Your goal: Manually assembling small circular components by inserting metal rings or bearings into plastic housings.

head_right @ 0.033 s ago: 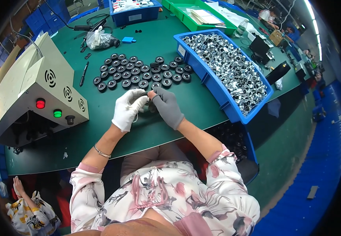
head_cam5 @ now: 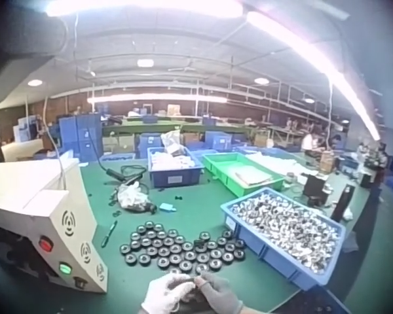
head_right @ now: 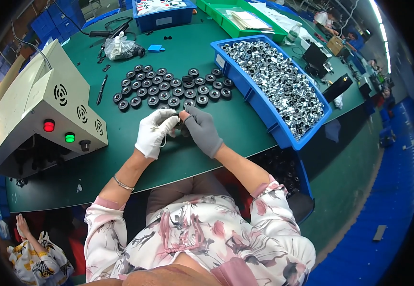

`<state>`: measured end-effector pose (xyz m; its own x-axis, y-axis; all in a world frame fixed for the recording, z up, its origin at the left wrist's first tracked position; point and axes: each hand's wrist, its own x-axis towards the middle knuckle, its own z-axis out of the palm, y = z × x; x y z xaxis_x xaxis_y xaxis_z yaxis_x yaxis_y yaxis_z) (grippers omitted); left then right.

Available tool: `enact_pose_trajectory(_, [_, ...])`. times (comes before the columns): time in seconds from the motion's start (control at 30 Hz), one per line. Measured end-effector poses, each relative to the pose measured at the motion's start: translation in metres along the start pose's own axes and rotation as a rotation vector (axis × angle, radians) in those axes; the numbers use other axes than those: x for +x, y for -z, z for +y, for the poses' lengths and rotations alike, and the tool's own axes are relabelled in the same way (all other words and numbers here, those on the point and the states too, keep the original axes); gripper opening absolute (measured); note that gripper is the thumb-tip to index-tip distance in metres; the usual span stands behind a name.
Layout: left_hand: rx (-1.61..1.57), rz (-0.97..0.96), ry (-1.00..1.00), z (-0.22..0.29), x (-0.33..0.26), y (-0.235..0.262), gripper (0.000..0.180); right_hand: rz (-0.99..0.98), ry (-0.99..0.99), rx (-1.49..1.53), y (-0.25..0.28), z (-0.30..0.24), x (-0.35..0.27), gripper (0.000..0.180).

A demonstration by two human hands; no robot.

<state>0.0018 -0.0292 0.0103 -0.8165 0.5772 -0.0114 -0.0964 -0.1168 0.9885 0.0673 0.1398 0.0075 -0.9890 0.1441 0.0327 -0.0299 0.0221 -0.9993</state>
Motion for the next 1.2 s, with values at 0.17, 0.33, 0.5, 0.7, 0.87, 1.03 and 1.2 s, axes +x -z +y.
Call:
enact_pose_trajectory(0.17, [-0.2, -0.004, 0.009, -0.011, 0.002, -0.002, 0.027, 0.071, 0.048, -0.154, -0.004, -0.005, -0.004, 0.026])
enact_pose_trajectory(0.33, [-0.344, 0.001, 0.127, -0.017, -0.002, 0.002, 0.026, 0.027, -0.064, -0.017, -0.006, -0.011, -0.006, 0.024])
enact_pose_trajectory(0.5, [-0.538, -0.008, 0.115, -0.019, -0.002, -0.003, 0.026, 0.001, 0.04, 0.062, -0.005, -0.014, -0.021, 0.025])
enact_pose_trajectory(0.7, [-0.399, -0.252, 0.2, -0.007, -0.013, -0.011, 0.036, 0.078, 0.028, -0.097, 0.016, -0.009, -0.055, 0.025])
enact_pose_trajectory(0.87, [-0.001, -0.261, -0.014, -0.004, -0.027, -0.012, 0.039, -0.003, -0.231, -0.139, 0.085, -0.048, -0.146, 0.025])
enact_pose_trajectory(1.03, [0.031, -0.124, 0.05, -0.007, -0.02, -0.016, 0.034, 0.244, -0.162, -1.092, 0.142, -0.05, -0.215, 0.024])
enact_pose_trajectory(1.2, [0.064, -0.107, 0.065, -0.008, -0.023, -0.02, 0.03, 0.276, 0.321, -1.122, 0.087, -0.081, -0.14, 0.023])
